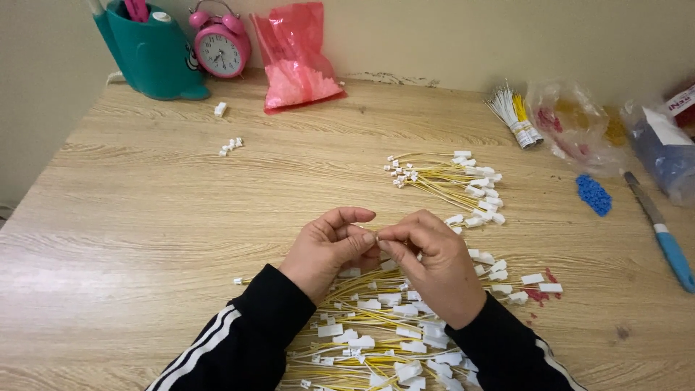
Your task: The person assembles small craft items by attaching white plastic pieces to thin yellow sticks. They repeatedly pick up a stick and a plastic piece, connect them, and place the finished item on the table.
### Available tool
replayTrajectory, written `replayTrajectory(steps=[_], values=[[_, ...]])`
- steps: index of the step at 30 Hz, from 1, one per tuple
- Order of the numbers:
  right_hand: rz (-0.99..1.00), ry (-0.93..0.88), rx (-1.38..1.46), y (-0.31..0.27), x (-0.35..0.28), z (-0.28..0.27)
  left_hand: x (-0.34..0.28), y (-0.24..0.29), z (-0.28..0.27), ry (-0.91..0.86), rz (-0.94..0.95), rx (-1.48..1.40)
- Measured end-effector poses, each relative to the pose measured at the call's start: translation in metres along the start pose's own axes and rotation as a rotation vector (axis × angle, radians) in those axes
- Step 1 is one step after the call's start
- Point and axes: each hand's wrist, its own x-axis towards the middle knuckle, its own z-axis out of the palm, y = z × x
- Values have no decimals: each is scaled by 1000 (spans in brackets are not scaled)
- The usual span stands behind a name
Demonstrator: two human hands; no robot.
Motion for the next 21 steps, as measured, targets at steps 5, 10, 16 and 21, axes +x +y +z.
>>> replayTrajectory(steps=[5,10,16,21], values=[[158,-39,86,3,-2,-1,-1,3,2,14,-30,-16],[209,34,119,7,-2,6,-1,3,3,1,-9,-12],[229,27,107,0,0,2,-2,3,2,-48,12,27],[215,-4,173,-1,4,-3,-3,1,13,57,37,95]])
